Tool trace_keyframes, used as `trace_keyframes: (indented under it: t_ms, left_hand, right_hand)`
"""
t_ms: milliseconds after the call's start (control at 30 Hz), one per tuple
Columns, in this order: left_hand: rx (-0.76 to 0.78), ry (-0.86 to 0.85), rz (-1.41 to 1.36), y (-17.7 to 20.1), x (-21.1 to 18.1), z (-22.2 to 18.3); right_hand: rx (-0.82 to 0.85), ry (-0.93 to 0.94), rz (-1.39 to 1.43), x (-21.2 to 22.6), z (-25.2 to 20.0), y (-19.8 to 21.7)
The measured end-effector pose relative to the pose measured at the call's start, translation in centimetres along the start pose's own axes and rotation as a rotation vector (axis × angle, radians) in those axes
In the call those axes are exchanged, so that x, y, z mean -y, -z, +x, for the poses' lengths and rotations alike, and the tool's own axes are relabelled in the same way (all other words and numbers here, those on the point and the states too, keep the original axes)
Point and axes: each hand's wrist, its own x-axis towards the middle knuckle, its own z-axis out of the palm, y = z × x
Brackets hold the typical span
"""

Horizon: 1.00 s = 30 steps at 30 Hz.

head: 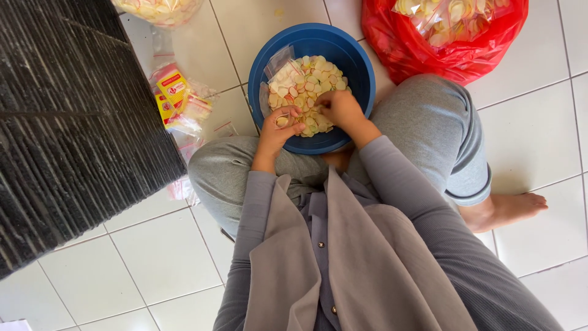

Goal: Bagging small crackers from a bowl into individual plastic bags while sitting on the floor

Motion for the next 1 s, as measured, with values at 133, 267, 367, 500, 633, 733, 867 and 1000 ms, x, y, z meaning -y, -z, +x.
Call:
trace_keyframes:
  t_ms: [133,267,367,500,633,733,867,1000]
  left_hand:
    - [0.014,0.027,0.068,-0.6,-0.7,-0.2]
    - [0.103,0.022,0.103,-2.3,-3.8,-0.7]
    - [0.167,0.043,0.11,-1.7,-2.5,-0.8]
    - [0.209,0.106,0.09,1.8,5.4,-0.3]
    - [0.262,0.084,0.03,0.2,1.2,-0.8]
    - [0.246,0.093,-0.012,-0.9,-1.1,-0.9]
    - [0.245,0.192,-0.176,-0.4,-0.5,-0.8]
    - [0.264,0.187,-0.26,-1.3,-2.3,-1.2]
  right_hand:
    - [-0.076,0.049,0.331,5.7,-1.4,5.3]
    - [-0.093,0.292,0.606,11.8,-2.8,7.5]
    - [-0.068,0.526,0.538,13.2,-2.6,6.2]
    - [-0.007,0.737,0.372,12.3,-2.1,4.8]
    - [-0.023,0.732,0.201,12.6,-2.6,6.7]
    - [-0.033,0.69,0.141,12.2,-2.6,7.6]
    - [0.066,0.637,0.16,11.4,-2.7,8.1]
    - [0.089,0.548,0.509,11.1,-1.9,7.9]
